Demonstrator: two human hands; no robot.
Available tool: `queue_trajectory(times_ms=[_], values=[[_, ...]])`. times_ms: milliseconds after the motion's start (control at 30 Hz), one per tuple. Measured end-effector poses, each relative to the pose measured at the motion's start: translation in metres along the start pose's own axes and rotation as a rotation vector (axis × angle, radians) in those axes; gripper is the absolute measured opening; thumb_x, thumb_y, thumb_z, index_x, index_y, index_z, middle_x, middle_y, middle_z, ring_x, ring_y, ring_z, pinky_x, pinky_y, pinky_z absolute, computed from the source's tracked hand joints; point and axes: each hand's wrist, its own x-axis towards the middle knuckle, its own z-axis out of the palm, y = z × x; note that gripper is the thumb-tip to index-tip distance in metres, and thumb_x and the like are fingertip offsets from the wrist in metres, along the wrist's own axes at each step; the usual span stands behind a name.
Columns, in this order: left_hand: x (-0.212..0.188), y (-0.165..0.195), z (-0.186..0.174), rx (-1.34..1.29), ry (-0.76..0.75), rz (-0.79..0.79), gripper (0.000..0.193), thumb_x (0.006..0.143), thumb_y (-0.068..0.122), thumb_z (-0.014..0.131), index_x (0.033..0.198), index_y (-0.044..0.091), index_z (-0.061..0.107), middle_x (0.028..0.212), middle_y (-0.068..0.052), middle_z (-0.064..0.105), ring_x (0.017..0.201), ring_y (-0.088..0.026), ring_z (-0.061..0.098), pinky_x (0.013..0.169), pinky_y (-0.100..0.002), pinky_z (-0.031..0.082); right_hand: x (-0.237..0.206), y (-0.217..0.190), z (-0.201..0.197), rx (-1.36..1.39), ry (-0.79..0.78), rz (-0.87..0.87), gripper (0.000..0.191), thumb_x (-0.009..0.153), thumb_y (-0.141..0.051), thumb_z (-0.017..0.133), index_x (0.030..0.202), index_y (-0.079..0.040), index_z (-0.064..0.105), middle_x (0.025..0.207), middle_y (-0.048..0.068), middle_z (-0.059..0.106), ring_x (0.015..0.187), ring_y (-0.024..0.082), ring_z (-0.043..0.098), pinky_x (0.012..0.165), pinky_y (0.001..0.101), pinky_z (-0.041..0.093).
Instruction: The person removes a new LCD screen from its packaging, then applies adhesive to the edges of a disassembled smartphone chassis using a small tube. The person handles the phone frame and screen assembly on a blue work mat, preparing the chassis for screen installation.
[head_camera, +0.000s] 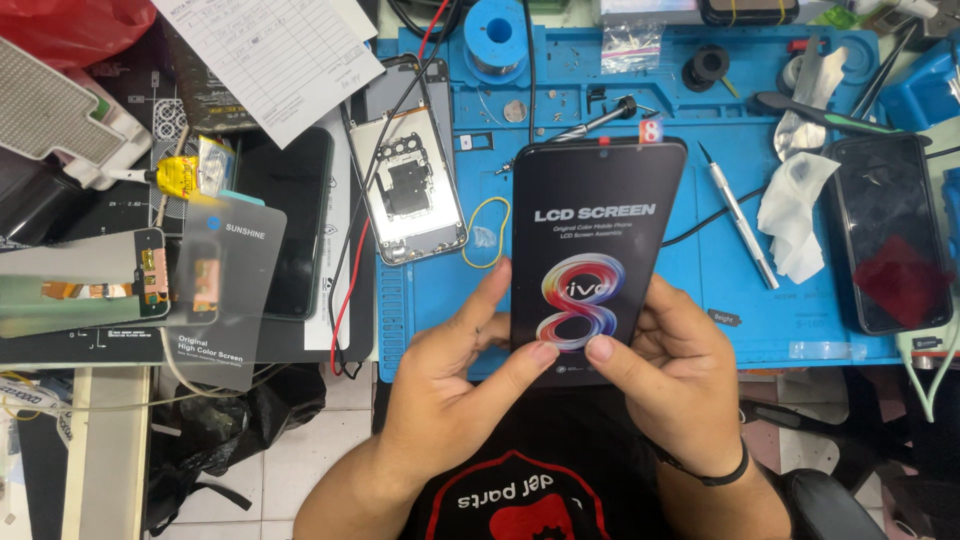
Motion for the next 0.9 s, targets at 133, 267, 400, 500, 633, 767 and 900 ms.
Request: queue_trajectory(times_ms=[133,267,400,500,633,767,900], values=[[-0.002,-0.001,0.001,-0.002,0.013,0.019,0.076,0.101,0.002,0.075,0.164,0.013,0.035,0.104,-0.008,0.078,0.097,-0.012,0.074,0.090,-0.027,0.060,-0.001,0.003,-0.003,0.009,-0.014,-0.019,0.056,0.093,0.007,0.067,0.146,0.010,0.050,0.132,0.021,0.068,0.122,0.023,0.067,0.107,0.0360,0.053],[-0.003,0.000,0.001,0.013,0.012,0.072,0.075,0.102,0.001,0.075,0.164,0.017,0.036,0.111,-0.010,0.079,0.102,-0.014,0.075,0.096,-0.029,0.061,-0.003,0.006,-0.005,0.024,-0.014,-0.021,0.054,0.093,0.008,0.068,0.145,0.010,0.050,0.132,0.021,0.068,0.121,0.023,0.067,0.107,0.0367,0.054],[-0.004,0.001,0.000,0.032,0.007,0.109,0.075,0.102,0.001,0.075,0.164,0.021,0.037,0.115,-0.012,0.079,0.103,-0.016,0.076,0.096,-0.029,0.061,-0.006,0.007,-0.007,0.041,-0.030,-0.026,0.054,0.094,0.007,0.068,0.145,0.009,0.050,0.132,0.021,0.068,0.121,0.024,0.068,0.106,0.0374,0.054],[-0.004,0.002,-0.001,0.027,-0.002,0.128,0.075,0.103,0.000,0.074,0.163,0.022,0.037,0.119,-0.013,0.078,0.105,-0.017,0.077,0.096,-0.030,0.061,-0.006,0.006,-0.007,0.048,-0.039,-0.025,0.054,0.094,0.007,0.068,0.145,0.009,0.050,0.131,0.021,0.068,0.121,0.024,0.068,0.106,0.0377,0.054],[-0.001,0.006,0.001,0.040,0.017,0.131,0.074,0.103,-0.001,0.074,0.164,0.018,0.037,0.119,-0.012,0.079,0.101,-0.016,0.077,0.097,-0.030,0.062,-0.004,0.000,-0.002,0.028,-0.039,-0.032,0.053,0.093,0.006,0.068,0.143,0.010,0.052,0.130,0.021,0.069,0.119,0.024,0.068,0.105,0.0373,0.055],[0.001,0.012,0.012,0.047,0.111,0.183,0.079,0.101,0.001,0.075,0.166,0.010,0.031,0.148,-0.018,0.063,0.127,-0.023,0.068,0.113,-0.036,0.057,-0.007,-0.006,0.019,-0.118,0.134,-0.094,0.050,0.091,0.003,0.070,0.139,0.008,0.056,0.126,0.018,0.070,0.111,0.024,0.072,0.100,0.0344,0.059],[0.003,0.015,0.018,-0.078,-0.014,0.127,0.083,0.098,0.014,0.068,0.162,0.001,0.017,0.160,-0.026,0.038,0.146,-0.032,0.046,0.124,-0.045,0.036,-0.004,-0.012,0.044,-0.864,0.141,-0.447,0.052,0.079,-0.007,0.085,0.126,0.001,0.064,0.110,0.013,0.067,0.096,0.023,0.068,0.084,0.0306,0.055]])
